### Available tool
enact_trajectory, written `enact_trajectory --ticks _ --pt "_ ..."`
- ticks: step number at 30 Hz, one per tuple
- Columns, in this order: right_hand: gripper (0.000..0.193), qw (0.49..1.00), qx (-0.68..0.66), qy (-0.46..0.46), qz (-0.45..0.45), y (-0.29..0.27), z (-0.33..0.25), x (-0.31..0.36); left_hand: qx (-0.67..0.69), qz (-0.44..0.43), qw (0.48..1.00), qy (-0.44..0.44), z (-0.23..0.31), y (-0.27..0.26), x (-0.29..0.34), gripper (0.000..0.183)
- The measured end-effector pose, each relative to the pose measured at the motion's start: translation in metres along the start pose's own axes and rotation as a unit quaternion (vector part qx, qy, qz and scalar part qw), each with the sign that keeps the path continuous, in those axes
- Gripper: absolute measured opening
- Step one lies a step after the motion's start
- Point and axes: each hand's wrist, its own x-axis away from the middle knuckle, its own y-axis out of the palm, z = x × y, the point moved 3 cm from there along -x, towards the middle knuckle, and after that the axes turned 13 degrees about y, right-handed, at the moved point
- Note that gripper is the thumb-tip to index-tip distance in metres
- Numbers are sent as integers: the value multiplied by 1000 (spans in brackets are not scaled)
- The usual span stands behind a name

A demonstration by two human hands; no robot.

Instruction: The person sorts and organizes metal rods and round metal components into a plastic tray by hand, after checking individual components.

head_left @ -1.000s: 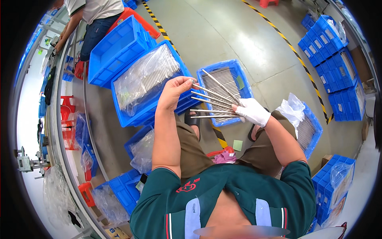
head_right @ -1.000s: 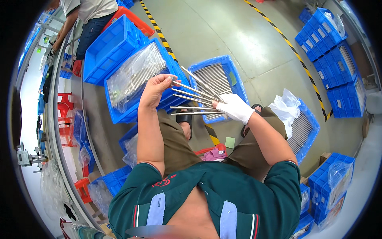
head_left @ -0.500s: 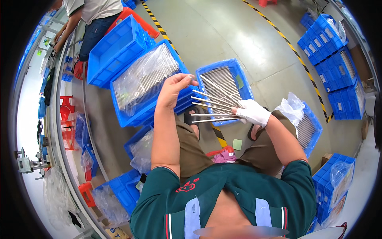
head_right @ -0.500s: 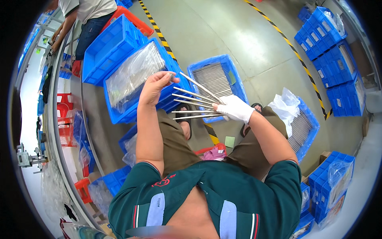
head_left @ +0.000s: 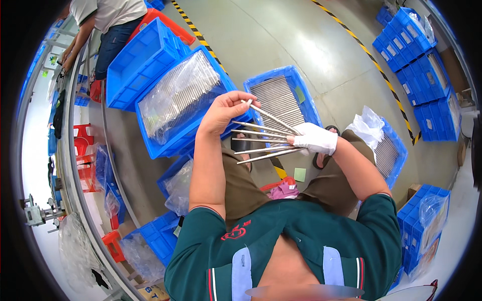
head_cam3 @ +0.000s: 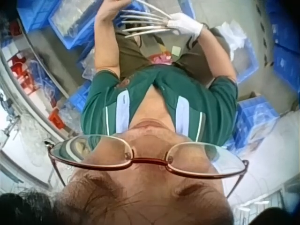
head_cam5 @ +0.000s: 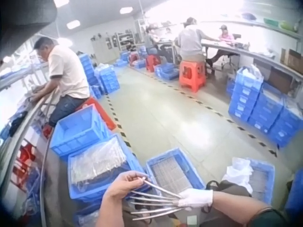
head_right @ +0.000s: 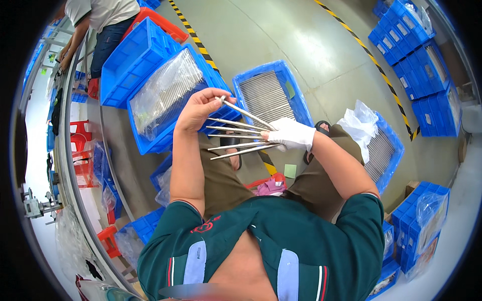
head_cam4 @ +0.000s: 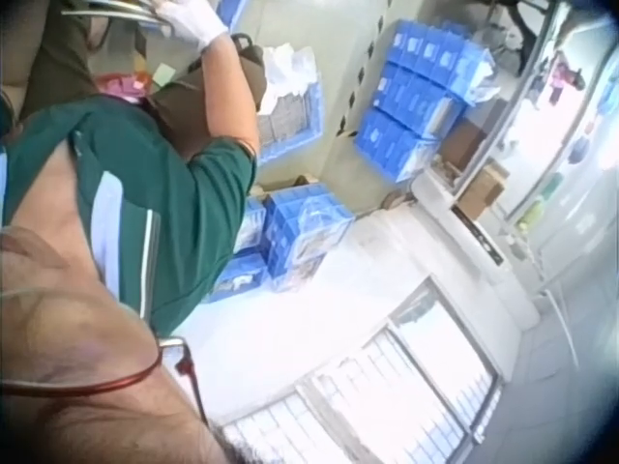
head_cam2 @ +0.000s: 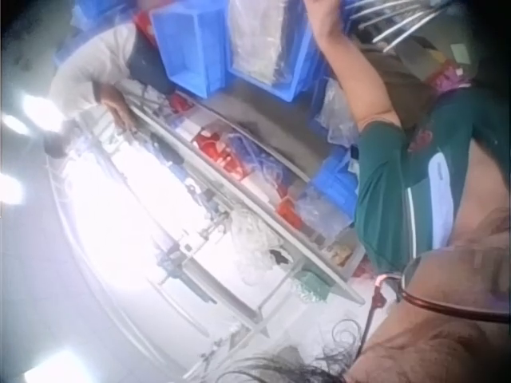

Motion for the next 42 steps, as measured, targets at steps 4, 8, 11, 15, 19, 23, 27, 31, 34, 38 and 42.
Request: enact_trajectory --ticks 4,8,11,15,19,23,27,31,34,38,42 --pt "30 997 70 7 30 -9 -3 5 -58 20 998 -11 -5 -9 -1 24" --pt "30 995 0 -28 92 -37 1 10 -53 219 974 35 -1 -57 5 23" --pt "21 981 -160 -9 110 -73 18 2 -10 238 971 30 -5 -36 3 24" --pt "17 951 -307 29 -2 -83 41 -28 2 186 982 42 -7 -19 -3 24" --pt "13 945 -239 217 42 -108 111 -86 1 193 980 46 -6 -15 -2 24" --pt "14 951 -118 284 21 -118 154 -131 2 204 978 34 0 -13 7 25" --pt "10 947 -25 320 -2 -127 167 -181 7 230 973 24 8 -7 14 25" --pt "7 939 -35 339 -47 -129 162 -231 21 265 964 13 14 -5 21 24" --pt "10 935 20 339 -107 -141 174 -270 31 273 961 -2 16 -1 20 24" --pt "16 900 111 382 -175 -136 164 -309 92 260 961 -6 15 -2 25 28" --pt "22 892 272 341 -123 -141 159 -329 56 259 964 -1 16 -1 25 34"
